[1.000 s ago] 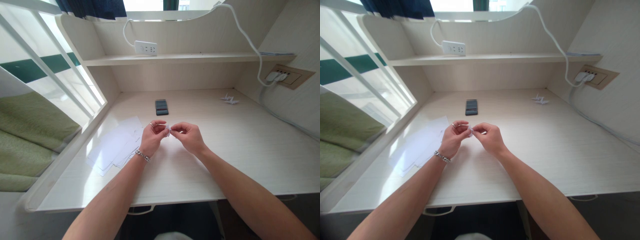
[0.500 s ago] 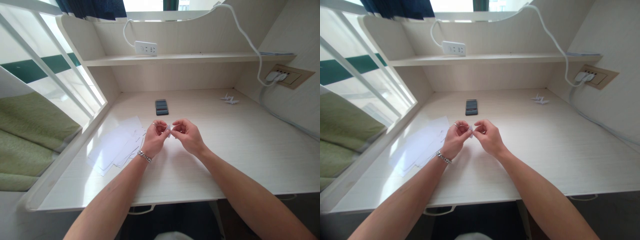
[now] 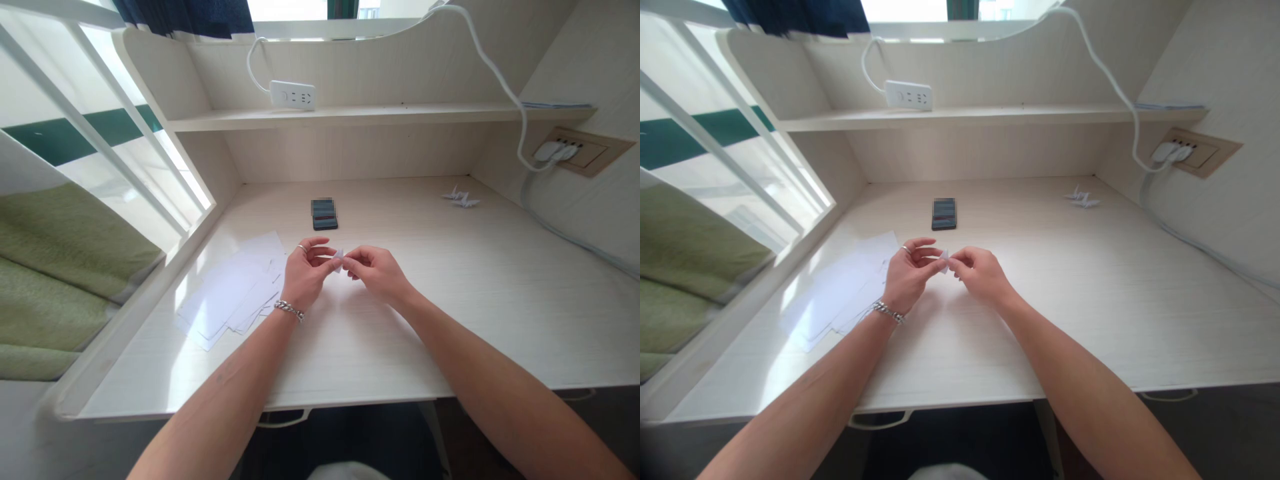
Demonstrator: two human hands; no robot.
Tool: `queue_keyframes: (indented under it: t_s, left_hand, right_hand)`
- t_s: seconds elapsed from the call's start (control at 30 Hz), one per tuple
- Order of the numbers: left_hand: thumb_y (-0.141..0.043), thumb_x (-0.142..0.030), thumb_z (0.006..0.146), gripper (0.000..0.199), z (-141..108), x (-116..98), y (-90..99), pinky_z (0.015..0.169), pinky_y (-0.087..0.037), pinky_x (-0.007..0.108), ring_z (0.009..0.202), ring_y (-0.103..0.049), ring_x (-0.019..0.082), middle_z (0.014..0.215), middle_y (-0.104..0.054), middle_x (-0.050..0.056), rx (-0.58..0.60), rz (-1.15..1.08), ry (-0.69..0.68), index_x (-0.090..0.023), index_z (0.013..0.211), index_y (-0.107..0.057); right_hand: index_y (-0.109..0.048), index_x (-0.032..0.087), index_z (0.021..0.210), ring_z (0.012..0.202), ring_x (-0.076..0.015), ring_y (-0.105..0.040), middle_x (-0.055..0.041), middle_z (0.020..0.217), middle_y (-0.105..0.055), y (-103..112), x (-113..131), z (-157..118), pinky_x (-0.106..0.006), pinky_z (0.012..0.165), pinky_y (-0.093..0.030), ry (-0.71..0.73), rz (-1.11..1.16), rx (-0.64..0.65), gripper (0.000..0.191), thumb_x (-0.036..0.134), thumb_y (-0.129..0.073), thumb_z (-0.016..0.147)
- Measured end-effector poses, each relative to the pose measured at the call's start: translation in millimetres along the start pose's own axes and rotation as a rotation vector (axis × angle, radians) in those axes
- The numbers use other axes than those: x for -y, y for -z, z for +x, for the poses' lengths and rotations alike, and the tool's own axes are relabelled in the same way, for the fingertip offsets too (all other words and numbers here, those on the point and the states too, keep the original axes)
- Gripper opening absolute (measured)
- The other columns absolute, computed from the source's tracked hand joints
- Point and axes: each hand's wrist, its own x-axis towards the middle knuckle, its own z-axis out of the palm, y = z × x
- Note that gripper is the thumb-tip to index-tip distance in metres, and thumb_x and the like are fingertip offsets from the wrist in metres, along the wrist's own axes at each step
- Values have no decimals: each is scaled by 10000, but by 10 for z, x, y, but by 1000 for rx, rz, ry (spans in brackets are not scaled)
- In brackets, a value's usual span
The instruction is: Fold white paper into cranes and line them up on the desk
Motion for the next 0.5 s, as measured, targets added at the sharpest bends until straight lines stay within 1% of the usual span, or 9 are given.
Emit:
queue_keyframes:
  t_s: [0.1,0.17,0.27,0.33,0.4,0.43,0.5]
  left_hand:
    - [-859,-204,587,514,3,-11,13,685,-550,295,708,-661,144,779,-670,11,9,10,-5,-159,1032,-607]
    - [-863,-214,584,502,5,-3,20,689,-550,290,718,-662,144,778,-668,11,23,22,-6,-160,1016,-613]
    - [-856,-282,609,410,8,21,30,674,-545,282,725,-672,153,799,-685,27,30,80,-12,-161,925,-624]
    - [-836,-350,639,334,11,37,38,645,-528,267,701,-666,150,771,-689,32,11,185,-27,-156,819,-631]
    - [-815,-404,660,319,17,53,48,616,-512,255,667,-646,141,719,-682,30,2,271,-30,-154,745,-636]
    - [-808,-422,666,322,20,61,53,612,-513,255,654,-636,137,702,-678,29,11,279,-18,-154,735,-643]
    - [-794,-443,680,329,25,76,59,643,-535,274,662,-638,140,714,-683,32,48,228,24,-153,764,-663]
  right_hand:
    - [-667,175,795,658,-155,-606,-34,739,-667,11,15,4,-287,607,-494,-36,10,52,210,379,-622,818]
    - [-657,176,787,658,-153,-606,-29,734,-665,12,32,-3,-279,603,-485,-36,-16,56,202,369,-608,824]
    - [-639,184,757,662,-151,-603,-24,731,-674,0,57,-29,-275,615,-469,24,-125,-16,180,339,-588,833]
    - [-647,190,768,679,-155,-610,-26,749,-689,-16,61,-49,-278,628,-463,90,-201,-93,175,327,-570,847]
    - [-667,198,788,702,-161,-622,-28,768,-702,-32,52,-61,-283,645,-467,154,-242,-149,176,320,-561,857]
    - [-677,202,795,715,-165,-627,-29,778,-708,-39,45,-63,-287,655,-471,176,-247,-153,173,316,-563,859]
    - [-694,210,808,742,-173,-638,-30,800,-718,-44,32,-60,-295,675,-484,183,-229,-122,164,309,-573,857]
